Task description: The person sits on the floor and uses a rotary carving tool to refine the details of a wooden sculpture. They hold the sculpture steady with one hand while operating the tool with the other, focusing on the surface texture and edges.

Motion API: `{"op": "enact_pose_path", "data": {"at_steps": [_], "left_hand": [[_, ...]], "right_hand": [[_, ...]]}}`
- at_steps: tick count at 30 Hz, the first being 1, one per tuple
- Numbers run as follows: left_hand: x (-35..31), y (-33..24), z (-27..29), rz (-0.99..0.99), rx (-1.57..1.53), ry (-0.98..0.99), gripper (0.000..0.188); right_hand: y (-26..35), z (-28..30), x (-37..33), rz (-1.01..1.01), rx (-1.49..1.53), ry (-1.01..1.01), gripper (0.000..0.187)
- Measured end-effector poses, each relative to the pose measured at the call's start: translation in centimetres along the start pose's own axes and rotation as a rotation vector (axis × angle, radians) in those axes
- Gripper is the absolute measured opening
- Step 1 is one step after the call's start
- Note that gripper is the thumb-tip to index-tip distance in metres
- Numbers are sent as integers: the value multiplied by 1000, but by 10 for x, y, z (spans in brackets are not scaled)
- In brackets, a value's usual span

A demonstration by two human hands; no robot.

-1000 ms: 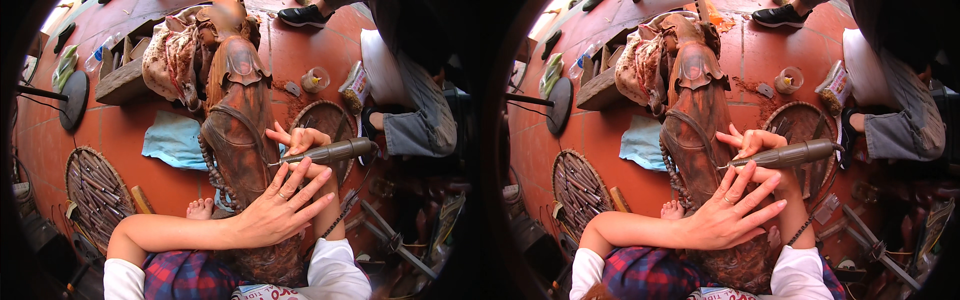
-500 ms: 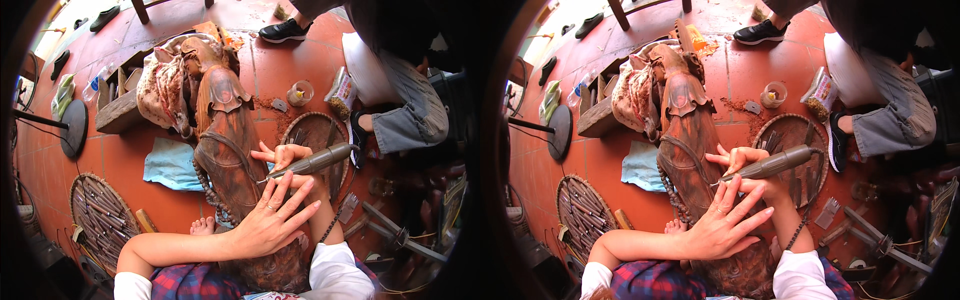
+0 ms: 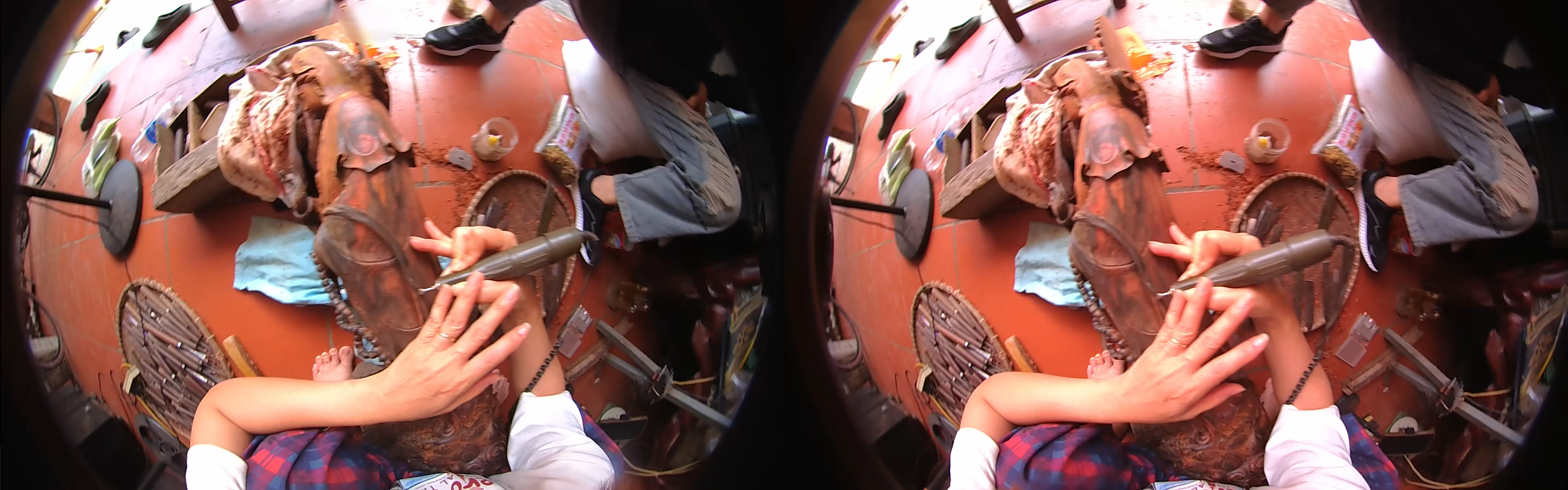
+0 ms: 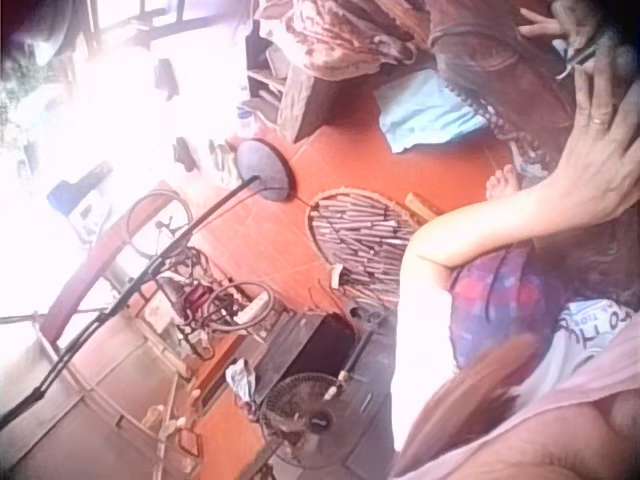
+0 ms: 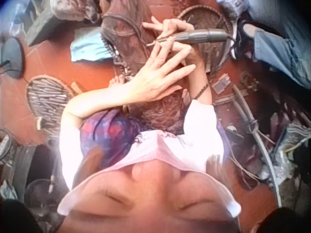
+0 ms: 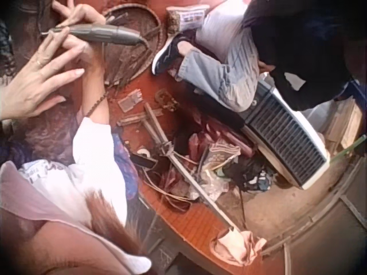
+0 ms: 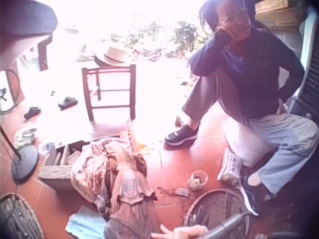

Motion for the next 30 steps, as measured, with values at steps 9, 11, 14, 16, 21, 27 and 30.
{"op": "enact_pose_path", "data": {"at_steps": [9,11,14,16,21,27,30], "left_hand": [[0,8,5,13,-21,-68,69],[-2,10,5,36,3,-72,68],[-3,9,4,30,-3,-80,68],[-2,8,2,25,-38,-80,68],[-7,4,-3,0,-72,-90,68],[-1,9,8,12,-31,-118,67],[-2,11,8,22,-28,-123,68]], "right_hand": [[-5,2,-1,38,144,-53,23],[-7,-1,2,38,114,-47,26],[-8,1,1,41,55,-37,25],[-6,2,0,47,19,-49,25],[-3,-2,0,41,-59,-28,28],[-6,0,1,17,19,-84,25],[-8,1,1,5,40,-121,28]]}}
Point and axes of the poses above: each hand's wrist, its own x-axis towards the middle knuckle, its own z-axis out of the back of the hand, y = z × x, the point moved 10 cm from there along x, towards the middle knuckle, and after that the axes turned 4 degrees about -y, right-handed, at the moved point
